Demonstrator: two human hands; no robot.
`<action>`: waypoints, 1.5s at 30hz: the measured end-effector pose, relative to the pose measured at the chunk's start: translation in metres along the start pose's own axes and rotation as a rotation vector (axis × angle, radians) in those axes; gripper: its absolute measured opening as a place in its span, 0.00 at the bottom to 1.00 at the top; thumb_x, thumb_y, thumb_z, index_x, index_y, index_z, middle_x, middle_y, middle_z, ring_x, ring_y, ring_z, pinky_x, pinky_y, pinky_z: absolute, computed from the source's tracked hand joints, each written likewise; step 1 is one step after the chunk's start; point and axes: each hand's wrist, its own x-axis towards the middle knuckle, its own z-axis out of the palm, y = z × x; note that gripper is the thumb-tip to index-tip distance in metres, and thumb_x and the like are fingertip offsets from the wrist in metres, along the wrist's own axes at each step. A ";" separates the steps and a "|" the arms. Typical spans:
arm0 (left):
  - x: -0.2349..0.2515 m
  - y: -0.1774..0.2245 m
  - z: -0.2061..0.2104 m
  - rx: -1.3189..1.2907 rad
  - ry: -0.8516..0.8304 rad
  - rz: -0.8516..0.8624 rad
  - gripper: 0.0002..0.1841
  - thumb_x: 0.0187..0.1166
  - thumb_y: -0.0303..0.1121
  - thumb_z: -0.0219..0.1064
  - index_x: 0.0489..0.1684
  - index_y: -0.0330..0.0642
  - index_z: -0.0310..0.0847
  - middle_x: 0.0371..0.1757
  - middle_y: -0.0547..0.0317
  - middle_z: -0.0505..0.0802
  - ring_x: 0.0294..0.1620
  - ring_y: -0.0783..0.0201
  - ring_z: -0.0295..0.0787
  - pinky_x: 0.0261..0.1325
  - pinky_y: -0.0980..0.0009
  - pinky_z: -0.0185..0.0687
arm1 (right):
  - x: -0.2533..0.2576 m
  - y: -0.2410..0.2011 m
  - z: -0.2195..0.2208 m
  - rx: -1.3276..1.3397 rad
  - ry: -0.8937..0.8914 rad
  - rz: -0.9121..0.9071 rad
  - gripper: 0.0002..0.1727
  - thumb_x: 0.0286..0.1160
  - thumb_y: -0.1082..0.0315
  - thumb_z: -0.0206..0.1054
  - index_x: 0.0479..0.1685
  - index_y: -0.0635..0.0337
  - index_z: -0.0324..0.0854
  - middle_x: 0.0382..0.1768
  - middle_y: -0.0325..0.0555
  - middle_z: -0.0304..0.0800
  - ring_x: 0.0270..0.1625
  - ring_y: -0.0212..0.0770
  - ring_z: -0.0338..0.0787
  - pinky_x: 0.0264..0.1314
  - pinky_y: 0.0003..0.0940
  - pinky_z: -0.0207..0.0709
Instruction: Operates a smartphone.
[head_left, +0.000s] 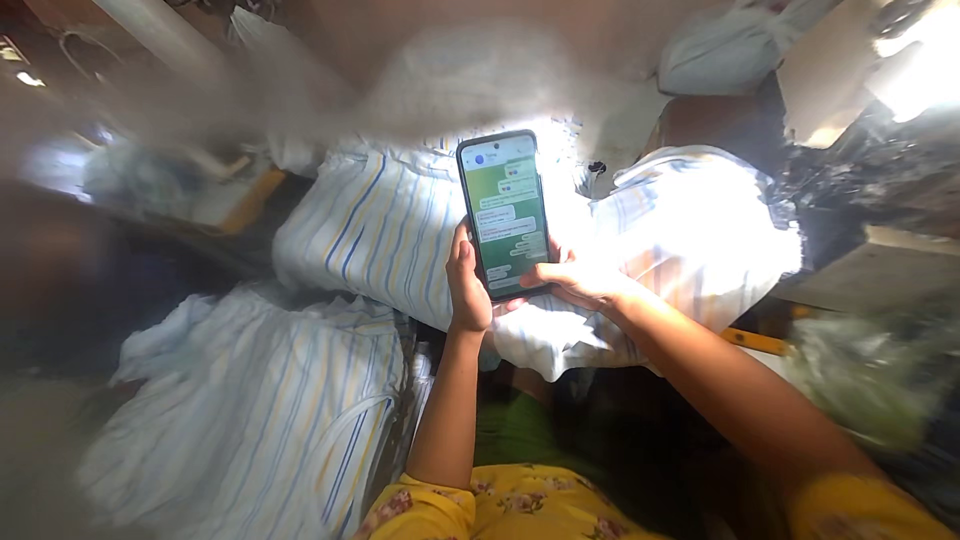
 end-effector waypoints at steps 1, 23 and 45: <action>0.000 0.000 0.000 0.000 0.001 0.002 0.38 0.84 0.68 0.44 0.80 0.46 0.63 0.61 0.71 0.89 0.60 0.74 0.88 0.61 0.69 0.87 | 0.000 0.000 -0.001 0.004 -0.006 0.001 0.29 0.66 0.90 0.56 0.66 0.54 0.69 0.49 0.41 0.94 0.44 0.38 0.96 0.41 0.33 0.93; 0.003 -0.002 0.000 0.072 0.125 0.028 0.38 0.89 0.61 0.37 0.94 0.48 0.43 0.77 0.62 0.80 0.68 0.72 0.85 0.67 0.67 0.85 | 0.004 0.000 -0.005 0.169 -0.115 0.035 0.29 0.64 0.73 0.55 0.70 0.42 0.69 0.55 0.43 0.91 0.53 0.45 0.95 0.48 0.45 0.93; 0.001 -0.005 -0.005 -0.045 -0.108 0.187 0.47 0.78 0.57 0.60 0.94 0.45 0.40 0.78 0.69 0.76 0.72 0.75 0.78 0.73 0.70 0.78 | -0.001 -0.004 0.003 0.034 -0.031 0.024 0.32 0.66 0.84 0.48 0.72 0.47 0.62 0.53 0.37 0.91 0.50 0.35 0.94 0.48 0.35 0.92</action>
